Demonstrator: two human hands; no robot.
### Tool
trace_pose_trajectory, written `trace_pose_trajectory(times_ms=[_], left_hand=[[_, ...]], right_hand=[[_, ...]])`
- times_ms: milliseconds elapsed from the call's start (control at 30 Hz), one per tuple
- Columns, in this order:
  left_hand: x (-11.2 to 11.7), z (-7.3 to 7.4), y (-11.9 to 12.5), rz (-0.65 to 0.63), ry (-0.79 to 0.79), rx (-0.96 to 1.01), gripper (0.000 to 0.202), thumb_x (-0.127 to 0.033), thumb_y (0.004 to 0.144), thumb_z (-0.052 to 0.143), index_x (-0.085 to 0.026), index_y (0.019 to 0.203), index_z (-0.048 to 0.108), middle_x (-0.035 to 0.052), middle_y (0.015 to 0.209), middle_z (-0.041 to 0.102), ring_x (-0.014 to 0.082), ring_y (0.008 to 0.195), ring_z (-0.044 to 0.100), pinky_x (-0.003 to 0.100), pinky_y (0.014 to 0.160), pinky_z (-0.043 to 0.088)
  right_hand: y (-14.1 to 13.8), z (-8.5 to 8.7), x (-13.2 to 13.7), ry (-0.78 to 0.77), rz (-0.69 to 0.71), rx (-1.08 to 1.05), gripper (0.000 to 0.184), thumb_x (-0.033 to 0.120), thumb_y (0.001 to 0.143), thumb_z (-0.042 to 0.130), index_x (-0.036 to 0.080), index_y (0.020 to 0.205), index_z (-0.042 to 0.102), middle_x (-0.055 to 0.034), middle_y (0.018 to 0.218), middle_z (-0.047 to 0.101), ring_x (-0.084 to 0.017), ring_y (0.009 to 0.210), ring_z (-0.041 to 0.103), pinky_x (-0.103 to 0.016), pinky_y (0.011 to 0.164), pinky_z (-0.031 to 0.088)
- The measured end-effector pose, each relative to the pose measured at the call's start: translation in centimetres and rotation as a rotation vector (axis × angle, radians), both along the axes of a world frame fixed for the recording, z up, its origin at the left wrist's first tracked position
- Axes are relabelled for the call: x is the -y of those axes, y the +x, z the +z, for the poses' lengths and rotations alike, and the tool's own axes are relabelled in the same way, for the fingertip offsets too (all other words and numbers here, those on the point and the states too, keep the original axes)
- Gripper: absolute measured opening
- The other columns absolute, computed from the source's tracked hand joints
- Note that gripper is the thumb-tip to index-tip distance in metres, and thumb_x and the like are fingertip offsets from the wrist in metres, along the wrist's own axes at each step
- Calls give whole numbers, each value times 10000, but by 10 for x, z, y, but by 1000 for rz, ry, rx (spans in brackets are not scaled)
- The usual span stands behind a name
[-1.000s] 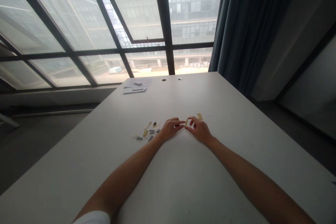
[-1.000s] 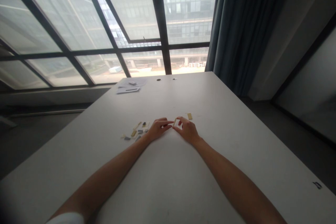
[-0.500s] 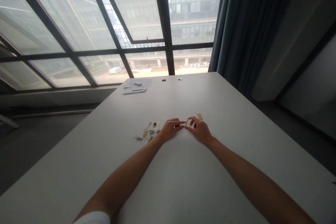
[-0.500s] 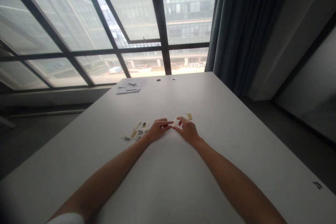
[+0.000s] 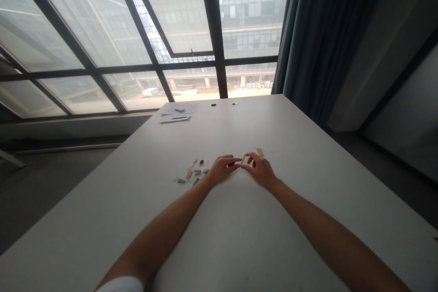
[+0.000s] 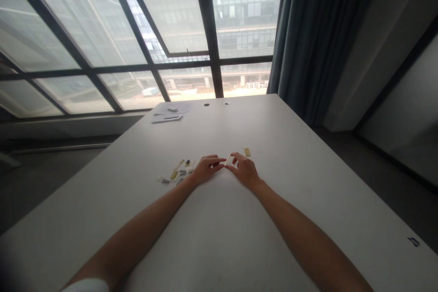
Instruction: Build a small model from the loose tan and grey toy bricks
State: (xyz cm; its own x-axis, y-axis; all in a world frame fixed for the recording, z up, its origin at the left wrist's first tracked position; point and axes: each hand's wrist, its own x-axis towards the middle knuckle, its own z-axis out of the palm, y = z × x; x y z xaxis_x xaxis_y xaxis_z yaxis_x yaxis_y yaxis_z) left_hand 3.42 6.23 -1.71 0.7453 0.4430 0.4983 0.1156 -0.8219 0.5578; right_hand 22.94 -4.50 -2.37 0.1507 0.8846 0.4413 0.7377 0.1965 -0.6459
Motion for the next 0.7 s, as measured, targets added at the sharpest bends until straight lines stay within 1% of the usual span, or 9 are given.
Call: trace_pose_trajectory(times_ms=[300, 433, 567, 700], left_hand=[[1, 1, 0, 10, -4, -6, 282, -355, 932, 627, -178, 1099, 770, 7, 697, 623, 96, 619, 489, 214, 643, 416], [1, 0, 0, 30, 1, -15, 282, -347, 938, 612, -182, 1107, 768, 6, 702, 625, 95, 616, 488, 214, 644, 414], [2, 1, 0, 36, 8, -26, 294, -360, 950, 594, -181, 1106, 767, 7, 701, 626, 95, 613, 490, 211, 632, 408], [4, 3, 0, 19, 2, -31, 282, -352, 957, 591, -180, 1091, 769, 8, 707, 625, 93, 617, 495, 205, 624, 397]], right_hand=[[1, 0, 0, -8, 6, -8, 354, 432, 870, 699, 227, 1150, 624, -15, 874, 709, -137, 629, 589, -260, 620, 450], [1, 1, 0, -14, 17, -27, 303, 365, 865, 711, 240, 1129, 630, 3, 864, 706, -135, 630, 586, -260, 624, 449], [2, 2, -1, -27, 10, -48, 231, 301, 872, 688, 234, 1089, 641, 4, 847, 706, -139, 637, 599, -270, 645, 454], [1, 3, -2, -19, -14, -58, 166, 321, 882, 670, 222, 1015, 659, 0, 833, 701, -141, 637, 606, -275, 655, 452]])
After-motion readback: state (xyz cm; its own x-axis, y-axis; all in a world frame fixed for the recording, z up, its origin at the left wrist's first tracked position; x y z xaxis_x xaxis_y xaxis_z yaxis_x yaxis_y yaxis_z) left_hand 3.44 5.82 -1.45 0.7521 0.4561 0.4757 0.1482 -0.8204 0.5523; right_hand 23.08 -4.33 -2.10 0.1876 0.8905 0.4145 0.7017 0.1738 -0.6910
